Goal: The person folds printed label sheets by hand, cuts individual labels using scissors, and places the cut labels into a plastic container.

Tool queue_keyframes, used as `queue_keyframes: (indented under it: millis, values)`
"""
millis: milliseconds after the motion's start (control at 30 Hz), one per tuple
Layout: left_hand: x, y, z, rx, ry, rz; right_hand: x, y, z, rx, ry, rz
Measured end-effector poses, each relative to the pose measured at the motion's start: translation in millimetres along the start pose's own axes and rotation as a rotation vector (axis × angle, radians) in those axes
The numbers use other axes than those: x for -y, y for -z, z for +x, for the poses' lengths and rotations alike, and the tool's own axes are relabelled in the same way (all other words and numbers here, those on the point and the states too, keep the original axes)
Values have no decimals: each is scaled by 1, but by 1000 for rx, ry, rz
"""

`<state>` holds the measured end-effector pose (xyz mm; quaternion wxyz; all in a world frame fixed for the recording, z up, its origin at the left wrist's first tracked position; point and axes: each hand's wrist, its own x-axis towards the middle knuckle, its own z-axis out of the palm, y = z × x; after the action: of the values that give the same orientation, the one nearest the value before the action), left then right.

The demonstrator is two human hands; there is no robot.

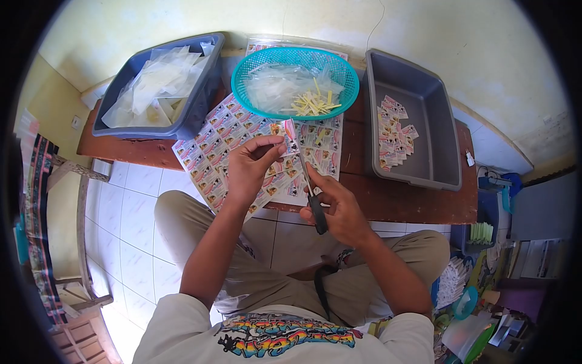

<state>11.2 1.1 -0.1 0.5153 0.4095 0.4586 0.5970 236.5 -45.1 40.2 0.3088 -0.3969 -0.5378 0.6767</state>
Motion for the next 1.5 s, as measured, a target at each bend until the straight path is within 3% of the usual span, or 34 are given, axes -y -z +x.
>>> queue_keyframes:
  millis: [1500]
  values:
    - [1,-3,-1,25,7,3,-3,-5,-1,-51,34,-78]
